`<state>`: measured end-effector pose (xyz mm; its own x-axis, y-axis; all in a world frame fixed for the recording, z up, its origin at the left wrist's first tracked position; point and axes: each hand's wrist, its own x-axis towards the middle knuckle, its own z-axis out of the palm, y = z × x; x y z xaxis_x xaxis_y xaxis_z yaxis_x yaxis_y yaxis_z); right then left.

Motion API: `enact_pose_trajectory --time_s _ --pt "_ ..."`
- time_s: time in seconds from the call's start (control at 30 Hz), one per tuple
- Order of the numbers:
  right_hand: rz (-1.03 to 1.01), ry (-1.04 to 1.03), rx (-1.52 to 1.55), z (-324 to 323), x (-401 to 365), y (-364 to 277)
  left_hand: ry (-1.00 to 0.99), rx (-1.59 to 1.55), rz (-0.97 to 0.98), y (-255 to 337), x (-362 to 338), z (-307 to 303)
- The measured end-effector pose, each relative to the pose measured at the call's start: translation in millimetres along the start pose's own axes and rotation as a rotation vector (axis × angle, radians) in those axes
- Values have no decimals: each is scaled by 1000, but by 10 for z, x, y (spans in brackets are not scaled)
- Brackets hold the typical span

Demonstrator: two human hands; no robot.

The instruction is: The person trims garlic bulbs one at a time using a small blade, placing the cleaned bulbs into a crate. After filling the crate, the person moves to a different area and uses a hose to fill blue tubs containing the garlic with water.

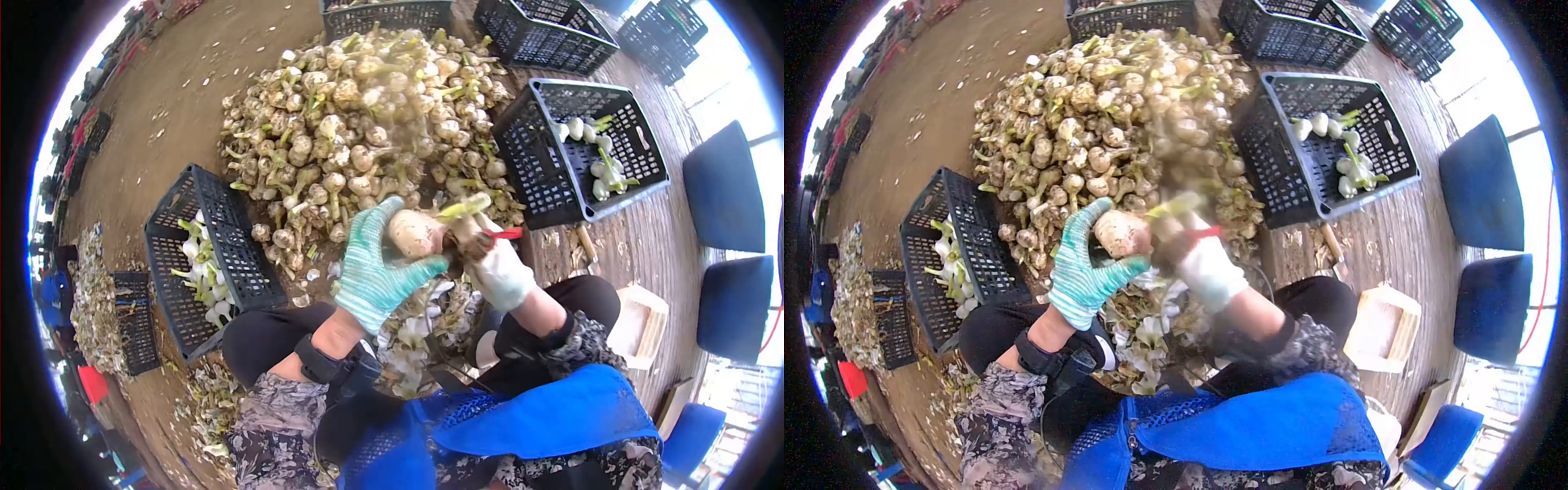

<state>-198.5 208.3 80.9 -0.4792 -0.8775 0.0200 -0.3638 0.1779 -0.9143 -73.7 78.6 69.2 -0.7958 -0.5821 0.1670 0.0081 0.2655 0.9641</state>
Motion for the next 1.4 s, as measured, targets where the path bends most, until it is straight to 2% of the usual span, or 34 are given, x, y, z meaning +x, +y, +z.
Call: enact_pose_trajectory --time_s 0.03,0.07,0.1,0.13,0.23,0.33,0.37,0.43,0.47,0.53,0.6,0.63,0.67,0.7,0.77,0.8,0.83,0.87,0.9,0.93,0.97,1.0,1.03,1.07,1.13,1.17,1.27,1.3,1.33,1.4 --pt "-116 3 -471 -23 -1 -13 2 172 100 83 9 -6" --pt "-9 61 -142 35 15 25 9 342 204 129 18 -10" --pt "72 153 196 92 34 46 38 372 235 129 20 -4" --pt "261 178 549 96 83 15 54 395 264 125 22 -1" --pt "119 227 441 61 136 41 87 441 315 107 9 4" --pt "221 117 451 -70 136 -117 75 338 341 158 35 -9" --pt "122 95 517 -47 136 81 74 297 302 182 37 -8" --pt "127 27 657 -20 195 395 77 344 398 194 55 15" --pt "147 28 659 -41 136 413 81 368 447 195 61 26" --pt "187 29 664 -105 94 61 20 299 419 190 61 71" --pt "335 31 949 -102 85 54 3 309 371 146 46 89" --pt "293 137 818 -33 108 81 33 149 270 168 48 118" --pt "249 242 688 46 134 118 -117 -267 -29 135 80 63" --pt "-210 325 122 64 133 137 -268 -677 -333 97 142 -46" --pt "-226 276 87 82 158 171 30 -853 -618 131 144 112" --pt "-237 242 68 84 177 177 31 -878 -644 135 157 109" --pt "194 -63 859 -17 95 148 36 -906 -669 134 184 102" --pt "339 -62 1102 -49 106 207 40 -934 -694 129 212 94" --pt "488 -57 1341 -72 155 270 -76 -926 -702 56 240 27" --pt "642 -47 1579 -88 205 320 -62 -891 -689 22 224 59" --pt "317 -78 1072 -72 165 340 -52 -855 -678 18 200 123" --pt "70 28 541 -60 150 253 -48 -816 -670 28 178 165" --pt "74 61 468 -98 144 187 -277 -839 -728 15 151 78" --pt "75 92 395 -127 148 143 -194 -736 -561 39 115 127" --pt "-61 117 308 -153 135 42 -17 -531 -229 95 42 259" --pt "-128 129 264 -154 128 20 10 -521 -222 120 53 226" --pt "-418 23 84 -312 149 82 -205 -739 -425 293 160 7" --pt "-297 20 240 -280 82 145 -320 -871 -493 123 183 -13" --pt "-177 35 412 -249 16 208 -450 -944 -639 232 171 -101" --pt "-11 52 761 -214 -56 230 -521 -955 -647 208 158 -128"
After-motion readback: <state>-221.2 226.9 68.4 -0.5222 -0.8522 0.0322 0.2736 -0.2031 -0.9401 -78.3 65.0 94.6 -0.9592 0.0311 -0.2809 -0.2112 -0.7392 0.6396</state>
